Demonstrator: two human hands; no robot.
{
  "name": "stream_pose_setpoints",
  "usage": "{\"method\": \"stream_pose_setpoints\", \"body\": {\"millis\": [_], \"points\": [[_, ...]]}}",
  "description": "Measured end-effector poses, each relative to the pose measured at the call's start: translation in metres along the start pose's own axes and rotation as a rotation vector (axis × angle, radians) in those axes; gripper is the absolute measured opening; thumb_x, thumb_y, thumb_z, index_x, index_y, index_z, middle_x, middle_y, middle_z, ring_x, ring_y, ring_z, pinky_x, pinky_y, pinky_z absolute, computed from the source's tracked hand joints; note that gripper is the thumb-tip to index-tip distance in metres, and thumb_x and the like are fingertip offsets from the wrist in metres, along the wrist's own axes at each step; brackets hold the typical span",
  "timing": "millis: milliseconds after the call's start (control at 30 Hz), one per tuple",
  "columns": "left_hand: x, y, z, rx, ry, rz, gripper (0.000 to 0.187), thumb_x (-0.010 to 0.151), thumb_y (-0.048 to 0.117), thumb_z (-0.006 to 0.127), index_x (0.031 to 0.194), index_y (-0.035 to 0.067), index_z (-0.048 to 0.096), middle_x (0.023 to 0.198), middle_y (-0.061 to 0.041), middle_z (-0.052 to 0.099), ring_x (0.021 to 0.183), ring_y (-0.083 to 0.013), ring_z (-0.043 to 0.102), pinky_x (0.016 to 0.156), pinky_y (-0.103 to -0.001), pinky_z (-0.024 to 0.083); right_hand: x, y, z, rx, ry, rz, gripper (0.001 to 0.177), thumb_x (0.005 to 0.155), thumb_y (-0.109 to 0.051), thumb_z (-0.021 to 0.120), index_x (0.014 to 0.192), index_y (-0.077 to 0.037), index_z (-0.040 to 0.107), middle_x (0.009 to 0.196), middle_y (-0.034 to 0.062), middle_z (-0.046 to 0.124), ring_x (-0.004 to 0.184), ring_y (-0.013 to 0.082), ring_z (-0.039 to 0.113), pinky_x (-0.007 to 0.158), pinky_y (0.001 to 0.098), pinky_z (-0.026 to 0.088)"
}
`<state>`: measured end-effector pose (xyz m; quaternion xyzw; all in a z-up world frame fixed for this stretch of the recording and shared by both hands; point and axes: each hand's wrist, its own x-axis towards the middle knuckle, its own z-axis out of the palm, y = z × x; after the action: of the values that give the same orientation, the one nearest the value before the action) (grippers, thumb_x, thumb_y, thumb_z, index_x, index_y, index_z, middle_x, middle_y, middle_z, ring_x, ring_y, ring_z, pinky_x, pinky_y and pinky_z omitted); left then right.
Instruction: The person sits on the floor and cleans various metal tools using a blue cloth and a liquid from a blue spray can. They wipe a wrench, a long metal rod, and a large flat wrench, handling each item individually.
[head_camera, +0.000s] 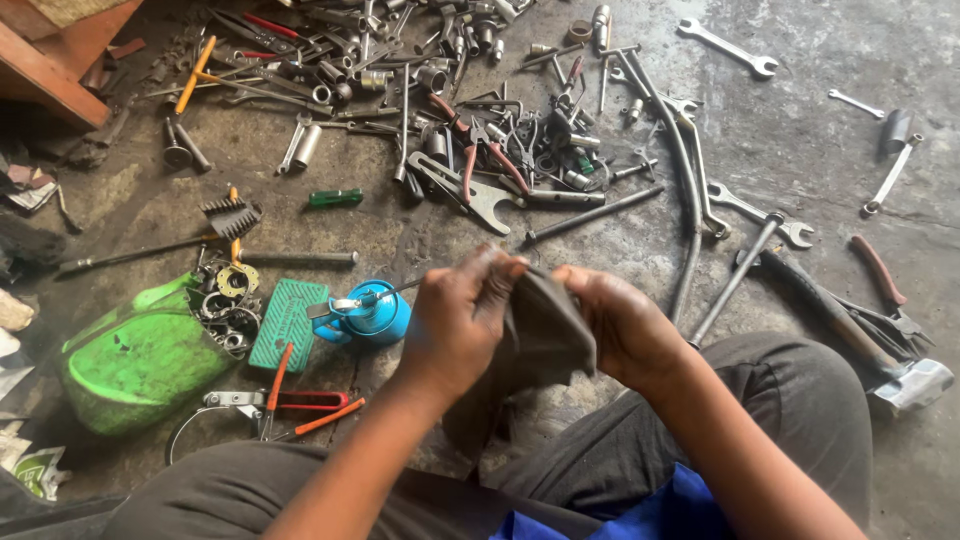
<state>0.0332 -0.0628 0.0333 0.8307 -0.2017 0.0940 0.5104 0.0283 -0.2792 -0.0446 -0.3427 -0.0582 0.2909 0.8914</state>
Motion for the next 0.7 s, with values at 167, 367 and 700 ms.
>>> {"method": "stream_pose_setpoints", "body": {"millis": [167, 367, 700], "points": [[0.007, -0.004, -0.013, 0.011, -0.041, 0.096, 0.027, 0.102, 0.030, 0.062, 0.098, 0.005, 0.071, 0.081, -0.014, 0.072, 0.071, -0.0298, 0.074, 0.063, -0.041, 0.054, -0.002, 0.010, 0.011, 0.069, 0.080, 0.254, 0.030, 0.104, -0.020, 0.056, 0.114, 0.007, 0.066, 0.092, 0.0166, 0.073, 0.071, 0.0206, 0.074, 0.065, 0.0306, 0.062], [0.001, 0.005, -0.002, 0.090, -0.192, 0.499, 0.009, 0.098, 0.015, 0.065, 0.099, 0.016, 0.074, 0.101, -0.006, 0.075, 0.090, -0.0237, 0.074, 0.079, -0.037, 0.060, -0.008, 0.062, 0.000, -0.129, 0.037, 0.460, 0.030, 0.099, -0.013, 0.060, 0.119, 0.007, 0.066, 0.095, 0.0176, 0.075, 0.075, 0.0228, 0.074, 0.065, 0.0321, 0.061], [-0.088, 0.039, 0.081, 0.138, -0.500, 0.716, 0.011, 0.089, 0.022, 0.060, 0.093, 0.021, 0.071, 0.104, 0.001, 0.061, 0.120, -0.0199, 0.060, 0.119, -0.048, 0.039, -0.017, 0.076, -0.001, -0.172, 0.135, 0.327, 0.031, 0.099, -0.014, 0.060, 0.121, 0.006, 0.066, 0.096, 0.0179, 0.075, 0.077, 0.0239, 0.073, 0.067, 0.0334, 0.061]]}}
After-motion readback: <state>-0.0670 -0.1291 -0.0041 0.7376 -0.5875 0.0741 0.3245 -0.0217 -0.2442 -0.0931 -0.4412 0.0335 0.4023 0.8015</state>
